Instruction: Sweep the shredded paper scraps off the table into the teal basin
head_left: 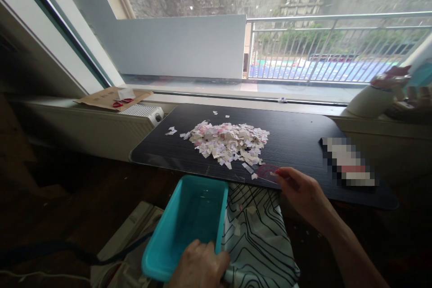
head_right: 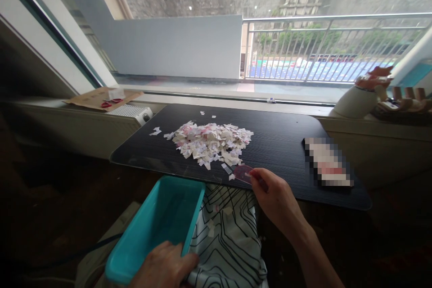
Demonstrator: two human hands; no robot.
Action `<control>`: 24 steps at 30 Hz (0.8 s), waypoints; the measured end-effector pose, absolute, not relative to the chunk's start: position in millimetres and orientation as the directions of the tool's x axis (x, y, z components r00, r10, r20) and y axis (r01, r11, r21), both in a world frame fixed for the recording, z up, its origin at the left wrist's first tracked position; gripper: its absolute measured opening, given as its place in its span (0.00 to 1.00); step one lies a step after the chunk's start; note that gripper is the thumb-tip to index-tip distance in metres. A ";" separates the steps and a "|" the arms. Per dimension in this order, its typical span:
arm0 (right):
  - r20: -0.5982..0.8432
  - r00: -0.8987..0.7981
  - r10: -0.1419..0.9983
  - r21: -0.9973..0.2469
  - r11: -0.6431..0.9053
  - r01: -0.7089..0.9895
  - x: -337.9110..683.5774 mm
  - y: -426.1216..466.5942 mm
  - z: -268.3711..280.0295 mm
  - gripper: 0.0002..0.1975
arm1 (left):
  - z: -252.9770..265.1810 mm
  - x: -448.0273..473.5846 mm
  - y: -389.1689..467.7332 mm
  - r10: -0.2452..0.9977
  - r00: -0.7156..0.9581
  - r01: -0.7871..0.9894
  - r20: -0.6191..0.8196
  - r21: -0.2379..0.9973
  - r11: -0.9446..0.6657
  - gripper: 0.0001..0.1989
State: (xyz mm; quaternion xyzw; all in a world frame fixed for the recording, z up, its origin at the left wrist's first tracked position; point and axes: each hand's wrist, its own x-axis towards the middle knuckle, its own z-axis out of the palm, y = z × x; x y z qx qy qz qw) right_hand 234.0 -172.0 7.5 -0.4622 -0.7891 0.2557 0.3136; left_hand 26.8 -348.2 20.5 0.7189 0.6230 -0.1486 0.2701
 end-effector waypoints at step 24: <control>0.265 -0.392 0.881 -0.732 0.449 0.512 236.1 -184.2 3.9 0.11 | 25.7 24.9 -346.4 0.798 0.179 0.969 -0.575 0.245 -0.040 0.09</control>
